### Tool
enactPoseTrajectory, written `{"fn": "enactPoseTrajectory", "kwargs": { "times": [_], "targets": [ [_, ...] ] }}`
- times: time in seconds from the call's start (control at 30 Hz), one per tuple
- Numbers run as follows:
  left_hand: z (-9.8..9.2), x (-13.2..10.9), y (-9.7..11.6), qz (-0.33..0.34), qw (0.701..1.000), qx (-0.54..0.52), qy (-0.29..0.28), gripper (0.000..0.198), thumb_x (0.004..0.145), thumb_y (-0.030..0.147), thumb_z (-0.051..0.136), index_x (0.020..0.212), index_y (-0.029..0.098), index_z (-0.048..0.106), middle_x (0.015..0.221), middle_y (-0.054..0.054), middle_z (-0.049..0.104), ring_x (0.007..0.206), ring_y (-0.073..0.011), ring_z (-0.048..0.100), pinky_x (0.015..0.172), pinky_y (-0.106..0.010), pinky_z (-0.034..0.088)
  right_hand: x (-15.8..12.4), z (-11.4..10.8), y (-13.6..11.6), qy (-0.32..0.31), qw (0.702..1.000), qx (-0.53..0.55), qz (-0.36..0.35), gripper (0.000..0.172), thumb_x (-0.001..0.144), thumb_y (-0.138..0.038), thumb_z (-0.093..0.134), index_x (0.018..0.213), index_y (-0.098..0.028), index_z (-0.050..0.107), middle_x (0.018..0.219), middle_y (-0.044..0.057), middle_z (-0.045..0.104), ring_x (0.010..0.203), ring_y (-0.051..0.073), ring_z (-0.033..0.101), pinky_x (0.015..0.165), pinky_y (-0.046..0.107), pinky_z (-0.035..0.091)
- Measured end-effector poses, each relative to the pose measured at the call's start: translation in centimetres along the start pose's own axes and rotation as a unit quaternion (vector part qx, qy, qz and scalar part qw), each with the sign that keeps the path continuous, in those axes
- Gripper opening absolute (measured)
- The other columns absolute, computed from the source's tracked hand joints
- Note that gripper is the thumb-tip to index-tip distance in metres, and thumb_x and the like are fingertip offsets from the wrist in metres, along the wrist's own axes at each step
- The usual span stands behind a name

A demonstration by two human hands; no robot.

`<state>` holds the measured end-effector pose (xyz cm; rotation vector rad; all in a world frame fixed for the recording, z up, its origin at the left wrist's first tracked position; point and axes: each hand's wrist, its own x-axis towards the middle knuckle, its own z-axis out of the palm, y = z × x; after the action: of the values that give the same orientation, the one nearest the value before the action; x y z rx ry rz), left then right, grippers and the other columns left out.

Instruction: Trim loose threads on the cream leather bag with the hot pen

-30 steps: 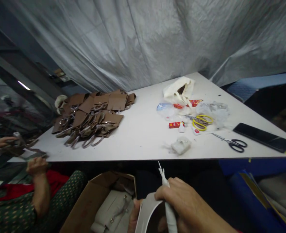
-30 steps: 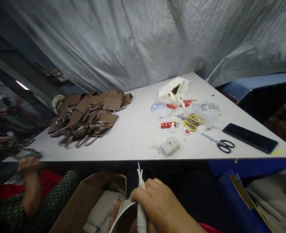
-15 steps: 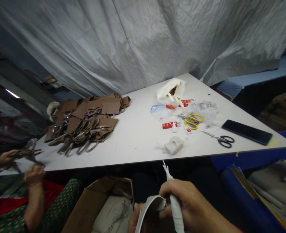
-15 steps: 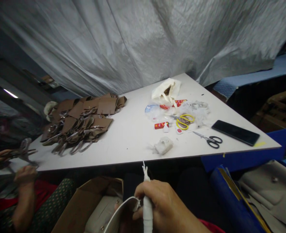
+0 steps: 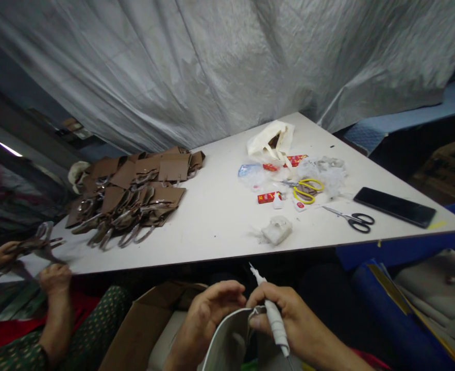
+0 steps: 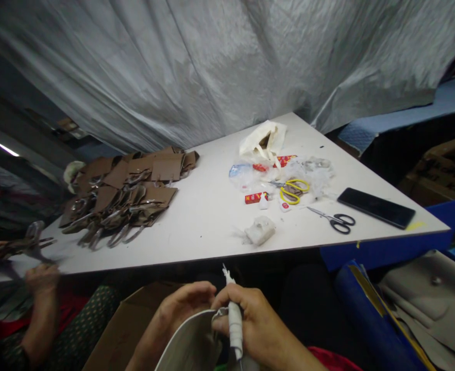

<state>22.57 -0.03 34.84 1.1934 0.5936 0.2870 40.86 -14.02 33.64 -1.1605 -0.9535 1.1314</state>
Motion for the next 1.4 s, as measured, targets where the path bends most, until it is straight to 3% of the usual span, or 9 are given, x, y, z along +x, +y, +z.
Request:
{"fn": "enactPoseTrajectory", "kwargs": {
  "times": [0.1, 0.17, 0.27, 0.37, 0.47, 0.6, 0.8, 1.1, 1.4],
  "targets": [
    [2.0, 0.9, 2.6, 0.023, 0.979, 0.177, -0.102, 0.081, 0.074, 0.082, 0.066, 0.12, 0.016, 0.07, 0.115, -0.013, 0.068, 0.108, -0.0336, 0.062, 0.092, -0.04, 0.05, 0.4, -0.4, 0.9, 0.042, 0.994, -0.089, -0.047, 0.009, 0.084, -0.014, 0.07, 0.092, -0.019, 0.07, 0.076, -0.004, 0.062, 0.065, 0.01, 0.052, 0.062, 0.021, 0.038],
    [3.4, 1.5, 4.0, 0.005, 0.96, 0.254, -0.122, 0.064, 0.077, 0.062, 0.076, 0.124, 0.019, 0.066, 0.113, -0.008, 0.067, 0.102, -0.0285, 0.062, 0.087, -0.034, 0.05, 0.5, -0.9, 1.2, 0.058, 0.987, -0.137, -0.057, 0.014, 0.084, -0.012, 0.071, 0.093, -0.021, 0.068, 0.078, -0.005, 0.064, 0.067, 0.011, 0.054, 0.064, 0.021, 0.039],
    [4.8, 2.6, 4.9, -0.039, 0.941, 0.321, -0.099, 0.05, 0.073, 0.024, 0.076, 0.121, 0.023, 0.063, 0.112, -0.002, 0.069, 0.103, -0.025, 0.062, 0.088, -0.031, 0.049, 0.7, -1.7, 1.4, 0.069, 0.982, -0.165, -0.055, 0.016, 0.084, -0.009, 0.071, 0.089, -0.022, 0.064, 0.078, -0.005, 0.064, 0.068, 0.011, 0.055, 0.065, 0.021, 0.04],
    [4.9, 4.1, 4.3, -0.065, 0.934, 0.349, -0.044, 0.051, 0.07, 0.012, 0.068, 0.119, 0.023, 0.068, 0.119, -0.003, 0.072, 0.114, -0.0261, 0.061, 0.1, -0.034, 0.046, 1.2, -2.2, 2.2, 0.077, 0.981, -0.167, -0.054, 0.018, 0.083, -0.007, 0.069, 0.086, -0.022, 0.06, 0.077, -0.005, 0.064, 0.067, 0.011, 0.056, 0.064, 0.021, 0.04],
    [4.0, 5.7, 2.7, -0.079, 0.949, 0.305, -0.021, 0.048, 0.068, 0.015, 0.072, 0.116, 0.019, 0.074, 0.117, -0.007, 0.075, 0.114, -0.0287, 0.063, 0.101, -0.036, 0.047, 1.7, -2.6, 4.0, 0.094, 0.975, -0.188, -0.075, 0.015, 0.085, -0.012, 0.069, 0.086, -0.022, 0.058, 0.078, -0.004, 0.063, 0.067, 0.012, 0.057, 0.062, 0.021, 0.04],
    [2.8, 7.4, 0.7, -0.091, 0.957, 0.276, -0.028, 0.029, 0.068, 0.026, 0.081, 0.095, 0.015, 0.081, 0.097, -0.007, 0.075, 0.095, -0.0269, 0.067, 0.082, -0.032, 0.051, 2.4, -3.1, 6.3, 0.1, 0.958, -0.237, -0.131, 0.009, 0.089, -0.018, 0.065, 0.09, -0.022, 0.058, 0.079, -0.002, 0.064, 0.069, 0.013, 0.061, 0.063, 0.022, 0.043],
    [2.1, 8.8, -0.3, -0.069, 0.97, 0.232, -0.038, 0.032, 0.071, 0.041, 0.085, 0.092, 0.017, 0.085, 0.097, -0.008, 0.074, 0.095, -0.0265, 0.066, 0.084, -0.032, 0.05, 2.7, -4.3, 6.0, 0.104, 0.941, -0.283, -0.151, 0.011, 0.091, -0.015, 0.059, 0.097, -0.024, 0.061, 0.083, 0.001, 0.071, 0.074, 0.016, 0.07, 0.069, 0.022, 0.053],
    [1.4, 10.1, -3.8, -0.14, 0.959, 0.238, 0.065, 0.028, 0.072, 0.042, 0.079, 0.077, 0.014, 0.077, 0.068, -0.002, 0.065, 0.068, -0.018, 0.055, 0.066, -0.028, 0.04, 2.6, -9.5, 5.7, 0.264, 0.929, -0.228, -0.124, 0.027, 0.104, -0.036, 0.057, 0.128, -0.029, 0.069, 0.104, 0.005, 0.077, 0.091, 0.019, 0.076, 0.081, 0.022, 0.061],
    [1.9, 11.8, 1.2, -0.099, 0.959, 0.247, 0.101, 0.031, 0.075, 0.048, 0.075, 0.075, 0.017, 0.071, 0.064, 0.001, 0.059, 0.066, -0.0166, 0.05, 0.063, -0.027, 0.036, 5.4, -11.6, 4.3, 0.339, 0.9, -0.271, -0.042, 0.026, 0.105, -0.043, 0.054, 0.099, -0.022, 0.069, 0.076, 0.001, 0.07, 0.07, 0.017, 0.069, 0.066, 0.023, 0.057]
  ]
}}
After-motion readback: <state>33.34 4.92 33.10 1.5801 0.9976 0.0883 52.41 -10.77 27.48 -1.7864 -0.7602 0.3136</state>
